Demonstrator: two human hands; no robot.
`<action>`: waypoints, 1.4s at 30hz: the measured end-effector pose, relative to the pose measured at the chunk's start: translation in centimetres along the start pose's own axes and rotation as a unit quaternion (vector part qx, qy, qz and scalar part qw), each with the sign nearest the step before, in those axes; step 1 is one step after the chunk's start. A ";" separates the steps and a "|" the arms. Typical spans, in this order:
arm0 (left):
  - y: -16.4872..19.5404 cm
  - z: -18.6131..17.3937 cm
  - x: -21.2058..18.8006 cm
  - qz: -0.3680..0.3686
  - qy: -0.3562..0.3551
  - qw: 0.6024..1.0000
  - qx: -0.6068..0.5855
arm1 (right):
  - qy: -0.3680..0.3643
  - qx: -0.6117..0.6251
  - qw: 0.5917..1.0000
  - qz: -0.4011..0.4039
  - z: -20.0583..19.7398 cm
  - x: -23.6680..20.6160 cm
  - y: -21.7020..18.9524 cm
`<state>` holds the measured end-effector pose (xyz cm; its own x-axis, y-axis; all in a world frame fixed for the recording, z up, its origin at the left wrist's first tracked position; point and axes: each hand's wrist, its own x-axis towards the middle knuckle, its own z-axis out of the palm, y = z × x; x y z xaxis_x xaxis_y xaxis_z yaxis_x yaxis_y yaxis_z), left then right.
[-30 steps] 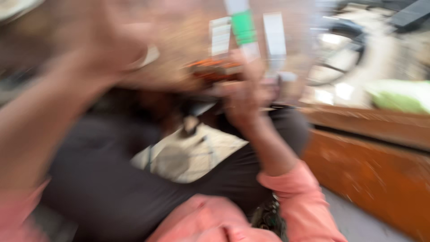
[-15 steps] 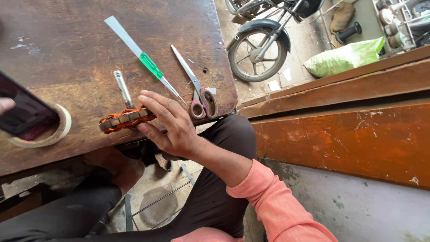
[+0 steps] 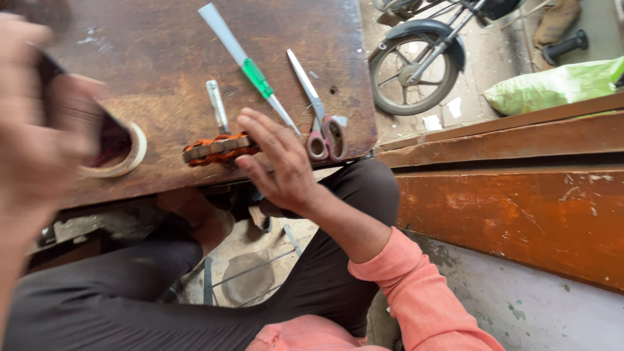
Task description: The person sits cross-legged and uses a screwdriver and scissors to adjust and separate copper windings on a motor stator. They repeatedly insert a white insulating strip between winding segments and trim it with scissors.
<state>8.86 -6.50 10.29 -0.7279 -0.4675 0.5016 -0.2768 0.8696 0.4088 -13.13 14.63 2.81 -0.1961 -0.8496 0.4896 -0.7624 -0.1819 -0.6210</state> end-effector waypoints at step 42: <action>6.0 9.2 0.7 -0.035 -0.118 0.965 -0.232 | 0.085 0.396 0.909 0.093 -2.4 -0.6 3.7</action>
<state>0.92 -0.11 6.04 -0.8554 -0.4256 0.2952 -0.0591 0.6464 0.7607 -17.28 15.60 1.72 -0.4208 -0.8254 0.3765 -0.0358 -0.3996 -0.9160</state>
